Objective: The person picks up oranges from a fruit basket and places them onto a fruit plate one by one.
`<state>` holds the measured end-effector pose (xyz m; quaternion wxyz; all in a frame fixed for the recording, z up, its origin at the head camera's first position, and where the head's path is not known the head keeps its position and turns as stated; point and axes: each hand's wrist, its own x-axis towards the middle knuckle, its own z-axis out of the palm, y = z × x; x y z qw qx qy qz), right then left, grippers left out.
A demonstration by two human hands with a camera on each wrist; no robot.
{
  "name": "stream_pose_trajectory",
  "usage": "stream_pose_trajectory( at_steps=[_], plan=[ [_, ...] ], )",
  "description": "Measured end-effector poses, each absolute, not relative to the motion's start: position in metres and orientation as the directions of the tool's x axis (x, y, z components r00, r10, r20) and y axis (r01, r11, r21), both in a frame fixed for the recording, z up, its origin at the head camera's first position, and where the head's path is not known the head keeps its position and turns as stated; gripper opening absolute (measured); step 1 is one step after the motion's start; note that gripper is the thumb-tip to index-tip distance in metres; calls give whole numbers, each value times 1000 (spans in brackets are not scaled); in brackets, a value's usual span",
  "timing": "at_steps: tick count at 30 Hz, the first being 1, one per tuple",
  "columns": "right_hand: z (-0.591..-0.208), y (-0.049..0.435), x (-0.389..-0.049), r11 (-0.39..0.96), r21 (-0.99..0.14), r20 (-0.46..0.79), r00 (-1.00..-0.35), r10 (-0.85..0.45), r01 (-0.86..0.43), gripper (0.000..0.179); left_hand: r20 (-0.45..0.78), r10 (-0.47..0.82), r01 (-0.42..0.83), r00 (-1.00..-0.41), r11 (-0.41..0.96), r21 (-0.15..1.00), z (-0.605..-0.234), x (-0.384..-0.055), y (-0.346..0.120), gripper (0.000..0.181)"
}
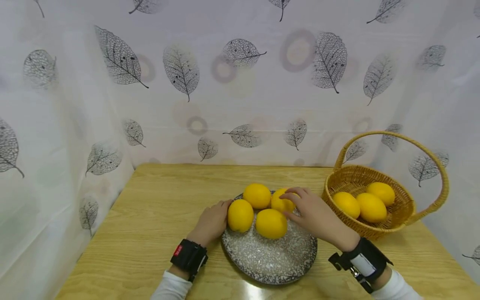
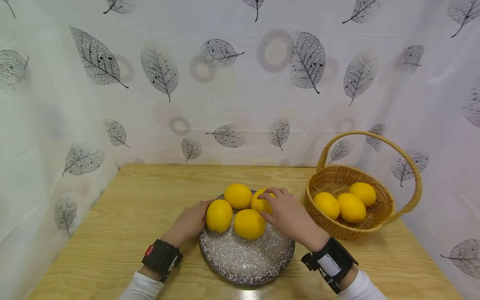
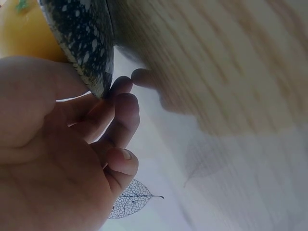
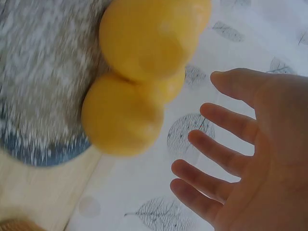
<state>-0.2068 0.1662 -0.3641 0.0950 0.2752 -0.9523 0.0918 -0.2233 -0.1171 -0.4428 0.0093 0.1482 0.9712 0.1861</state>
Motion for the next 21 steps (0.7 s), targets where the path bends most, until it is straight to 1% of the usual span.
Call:
stream_pose_trajectory(
  at_steps=[9, 13, 17, 21],
  plan=[
    [-345, 203, -225, 872, -161, 182, -882, -434, -463, 41, 48, 289, 287, -956, 890, 354, -444, -224, -118, 43],
    [-339, 222, -238, 897, -153, 155, -907, -393, -415, 41, 44, 289, 285, -956, 889, 358, -444, -225, -118, 42],
    [-334, 240, -251, 909, -149, 132, -919, -371, -388, 42, 43, 289, 284, -956, 886, 367, -443, -224, -118, 42],
    [-331, 258, -264, 914, -172, 106, -929, -355, -369, 44, 38, 290, 283, -956, 884, 373, -441, -222, -117, 42]
  ],
)
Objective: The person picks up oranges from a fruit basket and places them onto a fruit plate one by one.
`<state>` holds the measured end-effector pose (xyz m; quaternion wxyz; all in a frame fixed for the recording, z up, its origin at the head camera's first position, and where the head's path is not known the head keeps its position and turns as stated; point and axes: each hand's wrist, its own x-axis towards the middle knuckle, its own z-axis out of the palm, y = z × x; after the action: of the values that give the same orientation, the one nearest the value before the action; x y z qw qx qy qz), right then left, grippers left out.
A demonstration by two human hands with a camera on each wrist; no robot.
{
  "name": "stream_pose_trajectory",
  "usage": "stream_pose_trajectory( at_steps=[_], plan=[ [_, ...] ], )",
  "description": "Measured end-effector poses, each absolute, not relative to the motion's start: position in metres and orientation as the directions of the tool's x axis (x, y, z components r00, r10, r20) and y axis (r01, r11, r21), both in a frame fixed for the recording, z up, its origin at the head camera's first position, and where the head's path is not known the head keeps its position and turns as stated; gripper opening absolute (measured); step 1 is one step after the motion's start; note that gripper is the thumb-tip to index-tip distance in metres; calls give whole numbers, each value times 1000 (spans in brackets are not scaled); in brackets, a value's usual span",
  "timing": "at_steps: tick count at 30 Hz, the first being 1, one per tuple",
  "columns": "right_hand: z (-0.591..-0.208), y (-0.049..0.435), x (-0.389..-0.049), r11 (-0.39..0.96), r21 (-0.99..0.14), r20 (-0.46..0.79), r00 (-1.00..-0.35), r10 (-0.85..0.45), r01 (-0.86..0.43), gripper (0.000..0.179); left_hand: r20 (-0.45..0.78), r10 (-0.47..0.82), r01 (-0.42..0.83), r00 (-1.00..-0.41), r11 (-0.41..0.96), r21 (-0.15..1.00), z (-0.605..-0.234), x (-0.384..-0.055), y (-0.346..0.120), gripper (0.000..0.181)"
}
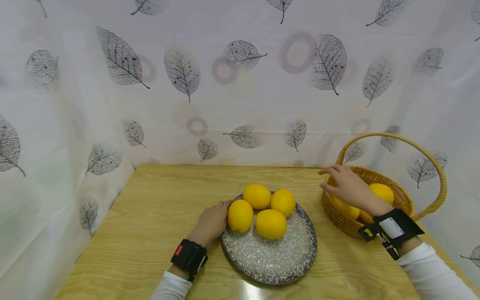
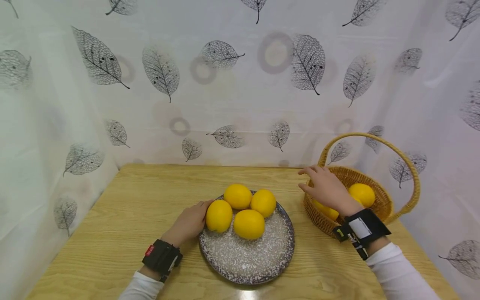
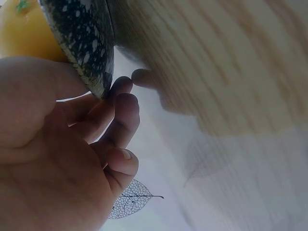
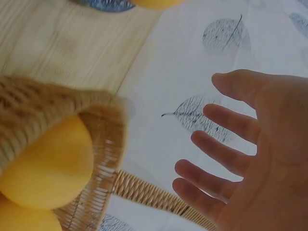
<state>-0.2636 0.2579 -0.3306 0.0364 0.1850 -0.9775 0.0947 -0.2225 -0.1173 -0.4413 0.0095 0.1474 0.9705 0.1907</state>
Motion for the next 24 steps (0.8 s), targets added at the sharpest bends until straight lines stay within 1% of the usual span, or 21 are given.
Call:
stream_pose_trajectory(
  at_steps=[7, 9, 13, 17, 20, 24],
  plan=[
    [-322, 292, -286, 903, -297, 25, -947, -319, -312, 49, 36, 280, 273, -959, 888, 369, -443, -224, -117, 43],
    [-321, 301, -292, 902, -317, 5, -952, -306, -292, 50, 37, 280, 274, -959, 888, 370, -443, -224, -117, 43],
    [-320, 320, -300, 918, -306, -26, -962, -273, -252, 55, 38, 284, 278, -958, 887, 370, -443, -223, -117, 43],
    [-323, 336, -305, 944, -254, -38, -973, -228, -211, 61, 41, 287, 282, -957, 886, 368, -443, -223, -117, 43],
    [-323, 347, -307, 961, -230, -58, -983, -173, -156, 70, 46, 287, 283, -957, 885, 370, -443, -223, -117, 43],
    [-324, 362, -308, 973, -218, -116, -988, -99, -72, 81, 41, 288, 282, -957, 886, 368, -442, -223, -117, 43]
  ],
)
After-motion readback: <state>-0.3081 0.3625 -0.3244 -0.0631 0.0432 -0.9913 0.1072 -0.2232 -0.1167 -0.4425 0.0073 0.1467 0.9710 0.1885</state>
